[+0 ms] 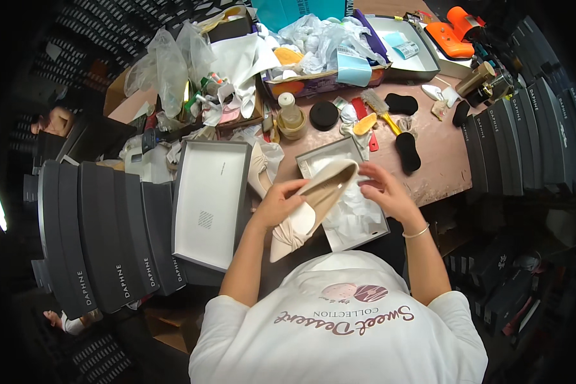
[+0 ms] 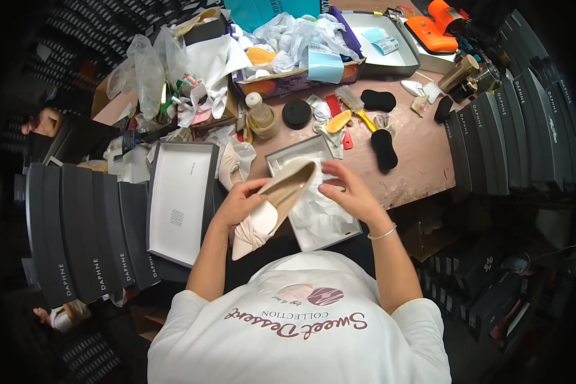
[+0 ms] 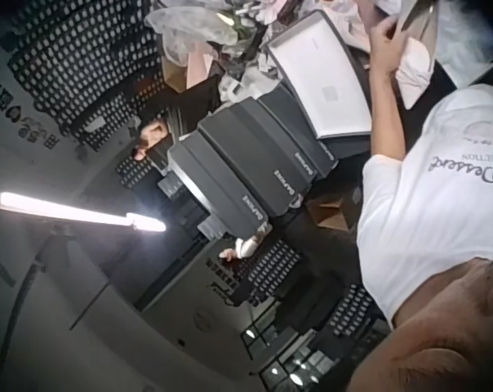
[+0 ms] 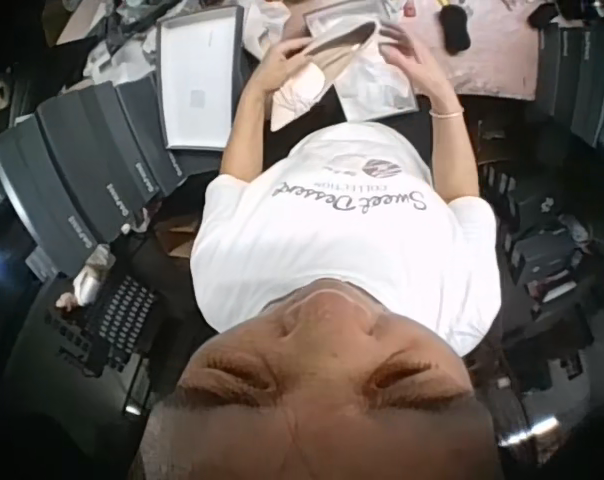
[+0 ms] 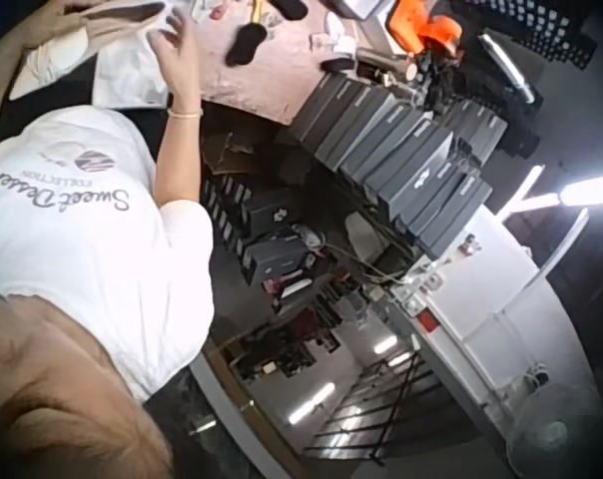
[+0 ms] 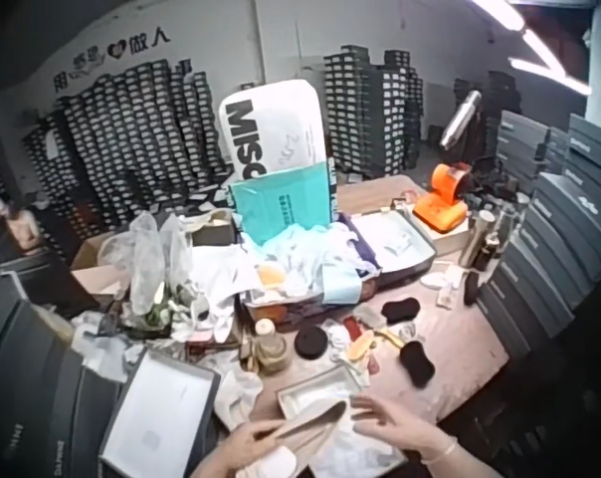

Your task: The recorder is inspecting shoes, cleaning them, and packing them into shoe boxes at a workstation.

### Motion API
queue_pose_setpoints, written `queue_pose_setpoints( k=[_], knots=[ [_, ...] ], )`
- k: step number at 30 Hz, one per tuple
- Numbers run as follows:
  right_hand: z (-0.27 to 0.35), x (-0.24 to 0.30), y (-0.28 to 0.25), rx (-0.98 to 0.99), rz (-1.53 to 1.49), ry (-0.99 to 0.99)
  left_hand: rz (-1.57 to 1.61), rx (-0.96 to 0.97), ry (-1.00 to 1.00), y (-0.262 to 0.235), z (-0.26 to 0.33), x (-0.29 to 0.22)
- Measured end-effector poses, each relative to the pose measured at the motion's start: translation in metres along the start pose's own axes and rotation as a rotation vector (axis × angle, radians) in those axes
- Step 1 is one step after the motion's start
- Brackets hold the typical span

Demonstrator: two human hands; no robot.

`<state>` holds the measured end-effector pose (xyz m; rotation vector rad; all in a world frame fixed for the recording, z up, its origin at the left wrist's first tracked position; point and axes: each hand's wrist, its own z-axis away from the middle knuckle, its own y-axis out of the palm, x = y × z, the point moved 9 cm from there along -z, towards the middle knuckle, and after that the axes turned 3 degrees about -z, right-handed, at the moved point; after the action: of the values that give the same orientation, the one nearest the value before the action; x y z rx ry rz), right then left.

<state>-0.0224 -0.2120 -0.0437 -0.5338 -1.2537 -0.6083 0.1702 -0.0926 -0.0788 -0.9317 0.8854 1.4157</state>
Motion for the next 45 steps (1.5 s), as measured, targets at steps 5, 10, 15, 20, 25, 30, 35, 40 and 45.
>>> queue_pose_setpoints(
  k=[5,10,15,20,25,30,35,40,45],
  knots=[
    [0.031,-0.007,0.051,0.454,-0.120,0.304,0.473,0.378,0.077,0.030,0.014,0.031],
    [0.085,-0.034,0.045,-0.083,-0.320,0.290,1.293,-0.034,0.162,0.049,0.053,0.043],
    [0.100,-0.004,0.098,0.075,0.275,0.009,0.930,-0.189,0.117,0.074,-0.004,0.060],
    [0.077,-0.028,0.034,-0.127,0.243,0.165,0.949,-0.133,0.040,0.087,0.000,0.053],
    [0.020,-0.016,0.033,-0.267,0.174,-0.221,0.340,-0.101,0.164,0.092,0.023,0.051],
    [-0.012,-0.074,0.070,-0.088,0.172,-0.022,0.959,-0.326,-0.055,0.085,0.054,0.044],
    [-0.008,-0.076,0.122,0.174,0.281,0.015,1.184,-0.297,-0.313,0.069,0.070,0.109],
    [-0.071,-0.087,0.067,0.023,0.843,-0.156,1.152,-0.315,-0.265,0.071,0.080,0.098],
    [-0.111,-0.140,0.021,-0.127,0.797,-0.072,1.146,-0.270,-0.194,0.066,0.061,0.086]
  ],
)
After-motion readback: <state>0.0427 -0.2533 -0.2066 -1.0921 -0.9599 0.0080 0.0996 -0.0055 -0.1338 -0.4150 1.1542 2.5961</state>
